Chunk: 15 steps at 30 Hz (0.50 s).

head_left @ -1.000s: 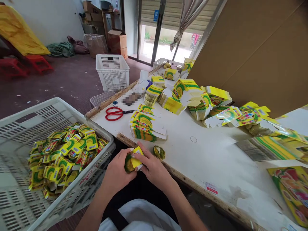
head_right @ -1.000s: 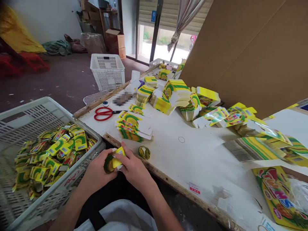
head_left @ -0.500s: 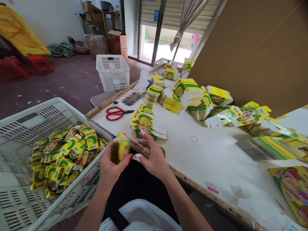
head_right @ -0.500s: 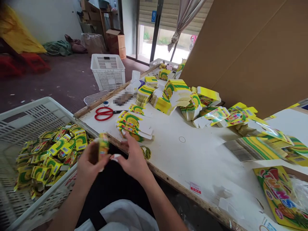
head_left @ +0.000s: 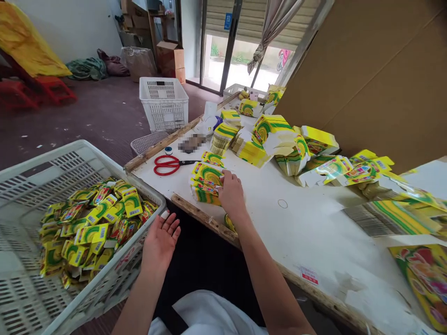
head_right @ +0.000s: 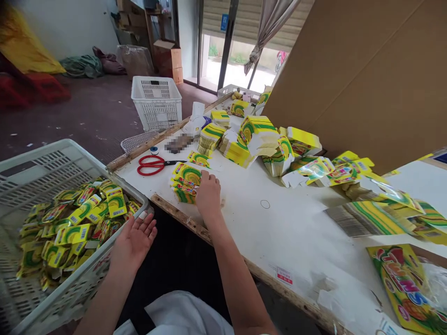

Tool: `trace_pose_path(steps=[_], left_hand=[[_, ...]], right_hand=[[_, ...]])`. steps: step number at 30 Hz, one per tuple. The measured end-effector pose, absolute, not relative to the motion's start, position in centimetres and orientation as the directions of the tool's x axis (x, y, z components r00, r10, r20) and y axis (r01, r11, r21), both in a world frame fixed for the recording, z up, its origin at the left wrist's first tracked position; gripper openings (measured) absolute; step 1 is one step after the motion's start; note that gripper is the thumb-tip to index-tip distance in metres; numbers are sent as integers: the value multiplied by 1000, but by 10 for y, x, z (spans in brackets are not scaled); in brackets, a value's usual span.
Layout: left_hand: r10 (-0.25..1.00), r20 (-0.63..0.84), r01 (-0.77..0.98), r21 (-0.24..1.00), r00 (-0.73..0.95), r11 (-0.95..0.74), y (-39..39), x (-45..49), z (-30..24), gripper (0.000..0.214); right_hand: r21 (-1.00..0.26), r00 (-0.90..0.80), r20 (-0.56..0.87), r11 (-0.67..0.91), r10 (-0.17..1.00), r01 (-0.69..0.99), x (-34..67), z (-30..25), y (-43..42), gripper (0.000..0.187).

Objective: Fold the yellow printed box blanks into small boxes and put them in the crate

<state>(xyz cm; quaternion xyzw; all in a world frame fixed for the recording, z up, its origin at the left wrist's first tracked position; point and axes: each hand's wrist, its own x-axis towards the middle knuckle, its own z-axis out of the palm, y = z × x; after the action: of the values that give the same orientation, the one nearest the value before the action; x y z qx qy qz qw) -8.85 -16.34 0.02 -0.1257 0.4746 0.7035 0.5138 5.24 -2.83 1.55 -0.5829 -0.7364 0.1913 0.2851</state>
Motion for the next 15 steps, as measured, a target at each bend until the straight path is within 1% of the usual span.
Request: trace_pose_path(steps=[5,8,10,12,13,15], left_hand=[[656,-645,-831,554,-390,50,-164,-79,3,24],[731,-572,-802,595,-374,55,-168,-73,-2,22],[807,-450,-766,643,-382,-3,-169,-70,-3,36],[859,-303,-727,678,-413,-110,-168,-69,0,54],[867,-240,-706,688,-438,-166,-167,-68,2,60],[860,-157,-665,705,-485,-247,-164,-69,9,61]], right_hand=[[-689,-112,261,267,959,674,52,15,-30,51],[-749,-90,303,295,949,593,56,17,-39,53],[-839,-99,321,331,942,432,57,19,-54,53],[-918,-172,308,339,936,204,56,20,-76,51],[-942,-245,280,315,928,118,54,20,-89,50],[-977,-398,186,213,899,25,47,16,-114,50]])
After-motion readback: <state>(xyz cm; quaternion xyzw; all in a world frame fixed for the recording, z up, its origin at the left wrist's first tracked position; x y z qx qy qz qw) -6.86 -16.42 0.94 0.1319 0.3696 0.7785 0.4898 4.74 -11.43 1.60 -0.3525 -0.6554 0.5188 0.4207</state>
